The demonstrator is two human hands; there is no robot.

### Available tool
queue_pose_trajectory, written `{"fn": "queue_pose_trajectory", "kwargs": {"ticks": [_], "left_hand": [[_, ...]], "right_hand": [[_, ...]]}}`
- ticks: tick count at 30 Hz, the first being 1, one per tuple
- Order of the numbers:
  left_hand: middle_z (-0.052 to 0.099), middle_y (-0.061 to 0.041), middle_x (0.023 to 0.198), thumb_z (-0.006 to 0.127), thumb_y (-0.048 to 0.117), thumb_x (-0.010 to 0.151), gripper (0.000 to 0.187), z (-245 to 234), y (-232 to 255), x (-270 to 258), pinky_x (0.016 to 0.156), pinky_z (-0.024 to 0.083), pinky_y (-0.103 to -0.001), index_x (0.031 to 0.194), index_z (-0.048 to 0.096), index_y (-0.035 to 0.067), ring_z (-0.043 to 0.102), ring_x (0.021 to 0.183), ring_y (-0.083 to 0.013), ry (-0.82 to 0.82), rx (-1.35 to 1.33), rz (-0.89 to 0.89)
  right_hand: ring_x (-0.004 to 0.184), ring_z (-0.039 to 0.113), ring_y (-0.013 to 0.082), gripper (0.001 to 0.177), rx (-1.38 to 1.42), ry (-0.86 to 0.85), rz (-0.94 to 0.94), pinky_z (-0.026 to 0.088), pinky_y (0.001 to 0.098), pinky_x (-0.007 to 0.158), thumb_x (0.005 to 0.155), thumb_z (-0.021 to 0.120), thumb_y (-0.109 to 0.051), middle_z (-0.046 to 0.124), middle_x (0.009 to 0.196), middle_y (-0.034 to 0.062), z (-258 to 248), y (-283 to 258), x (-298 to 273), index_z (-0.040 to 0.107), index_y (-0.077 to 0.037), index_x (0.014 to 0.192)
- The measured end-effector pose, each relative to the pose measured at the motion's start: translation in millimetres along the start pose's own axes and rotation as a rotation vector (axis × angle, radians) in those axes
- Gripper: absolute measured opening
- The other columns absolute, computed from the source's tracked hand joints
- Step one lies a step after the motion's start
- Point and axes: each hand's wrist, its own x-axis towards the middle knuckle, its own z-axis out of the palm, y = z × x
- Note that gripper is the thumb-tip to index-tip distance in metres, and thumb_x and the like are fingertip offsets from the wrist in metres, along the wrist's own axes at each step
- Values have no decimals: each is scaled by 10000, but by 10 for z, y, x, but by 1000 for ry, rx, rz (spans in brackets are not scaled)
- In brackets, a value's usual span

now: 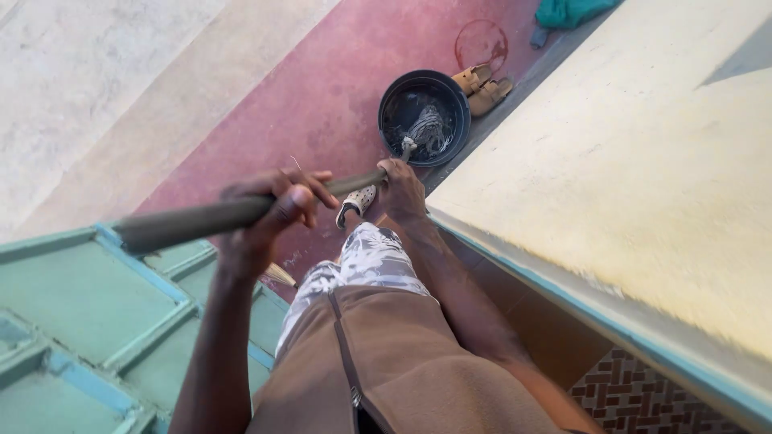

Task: Sweeping the floor with a stick broom and then mopping it with a wet mop and bucket.

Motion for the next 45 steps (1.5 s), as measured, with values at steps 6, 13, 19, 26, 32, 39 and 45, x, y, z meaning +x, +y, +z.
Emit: {"fn": "queue_pose_trajectory", "kwargs": {"ticks": [6,13,19,26,32,39,45], "left_hand": [[576,-70,754,566,221,1109,281,-479,335,417,932,495,-494,867,570,80,624,781,-226,160,-143,71],[358,23,582,501,340,1040,331,-1105,365,881,561,324,-323,769,433,161,344,520,-120,371,-307,160],[377,-33,537,450,525,1054,542,-319,724,1938,396,326,-324,729,438,92,315,379,-143,107,-389,202],[525,-47,673,353,509,1144,563,366,507,2550,492,421,-290,903,558,44,496,556,-144,-541,-315,61],[510,-196,1500,459,851,912,1030,901,256,1741,1221,371,-507,1572,385,63,494,1412,-309,-1030,-104,444],[672,-197,1323,686,514,893,680,49,-1127,2252,1077,497,-414,1402,606,70,640,1265,-321,-1274,210,-407],[686,-174,751,756,347,886,371,-2003,-3697,2093,605,511,-450,850,720,-21,643,674,-248,-892,619,-869]], "right_hand": [[974,683,311,228,-76,-210,56,558,474,809,957,711,-285,676,994,114,-47,-165,650,631,-82,1024],[909,681,287,188,-62,-123,-30,580,435,741,939,671,-253,671,939,94,273,-24,1008,626,-81,997],[860,725,262,96,126,151,149,613,376,766,996,640,-146,690,945,90,96,27,1282,631,-79,1064],[766,520,168,237,402,683,447,442,308,655,1004,723,-215,566,843,43,-88,154,1505,591,-30,937],[1013,667,168,434,697,1253,955,513,389,1008,1022,609,-416,747,1006,125,25,419,774,692,2,1105],[1367,595,268,632,1206,1459,567,337,576,1263,1054,438,-501,673,1398,144,-298,-946,-225,475,-30,1475],[950,763,288,400,1048,2100,1294,526,696,1017,1034,553,-441,658,836,100,474,-335,-611,545,-97,830]]}}
